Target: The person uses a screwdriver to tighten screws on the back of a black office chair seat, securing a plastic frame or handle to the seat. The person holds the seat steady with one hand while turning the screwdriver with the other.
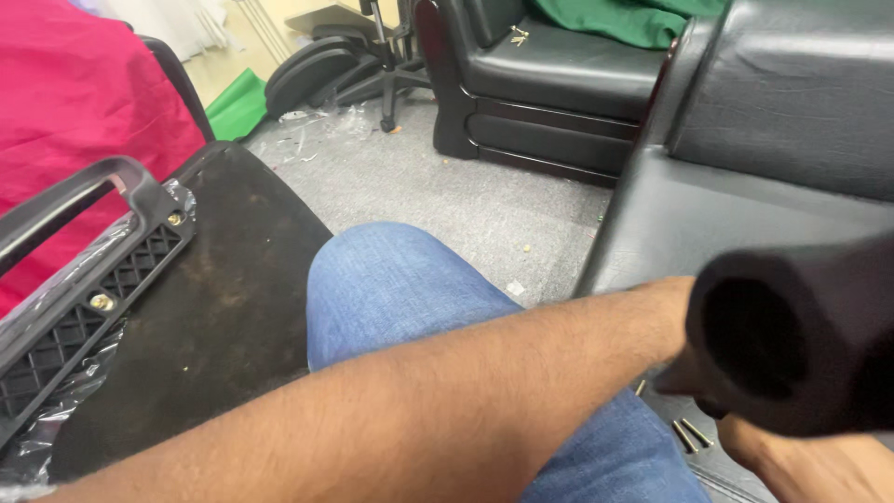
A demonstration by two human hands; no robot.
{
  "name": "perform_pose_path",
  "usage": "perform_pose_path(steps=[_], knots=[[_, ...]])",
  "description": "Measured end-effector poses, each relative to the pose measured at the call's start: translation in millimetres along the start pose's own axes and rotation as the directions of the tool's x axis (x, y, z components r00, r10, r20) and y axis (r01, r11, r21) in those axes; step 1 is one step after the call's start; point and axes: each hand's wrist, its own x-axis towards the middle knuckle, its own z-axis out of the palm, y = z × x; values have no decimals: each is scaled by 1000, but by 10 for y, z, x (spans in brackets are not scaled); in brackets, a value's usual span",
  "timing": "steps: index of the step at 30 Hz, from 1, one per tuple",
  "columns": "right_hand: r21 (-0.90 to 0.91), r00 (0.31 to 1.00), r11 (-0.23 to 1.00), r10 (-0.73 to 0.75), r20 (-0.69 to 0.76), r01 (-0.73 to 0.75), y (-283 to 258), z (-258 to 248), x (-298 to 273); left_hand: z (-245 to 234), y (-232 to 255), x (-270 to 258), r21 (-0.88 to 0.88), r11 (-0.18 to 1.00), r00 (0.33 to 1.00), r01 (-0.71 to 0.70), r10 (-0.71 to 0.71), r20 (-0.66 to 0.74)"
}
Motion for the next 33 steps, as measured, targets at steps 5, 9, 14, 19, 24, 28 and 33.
perform_pose_path(steps=[5,9,14,19,24,28,33], knots=[[-93,997,995,31,77,-24,33,514,-5,17,-123,-94,-145,985,996,88,-84,33],[-159,987,987,40,157,-15,-49,1019,-143,94,-240,-66,-393,916,996,77,-90,-15],[-211,926,976,26,377,59,-87,1812,-633,-215,-1176,-149,-639,708,837,-302,-124,-533],[-128,531,990,82,843,50,-69,2535,-1551,-719,-2262,-703,-387,896,389,-216,-284,-876],[-316,139,949,316,939,-25,352,3089,-2295,-1148,-2958,-1870,94,873,116,478,43,-992],[-387,182,922,377,908,21,687,3197,-2478,-1487,-3219,-2355,41,639,408,768,-440,-800],[-457,301,887,456,838,-71,755,3180,-2428,-1714,-3251,-2063,26,513,467,858,-758,-454]])
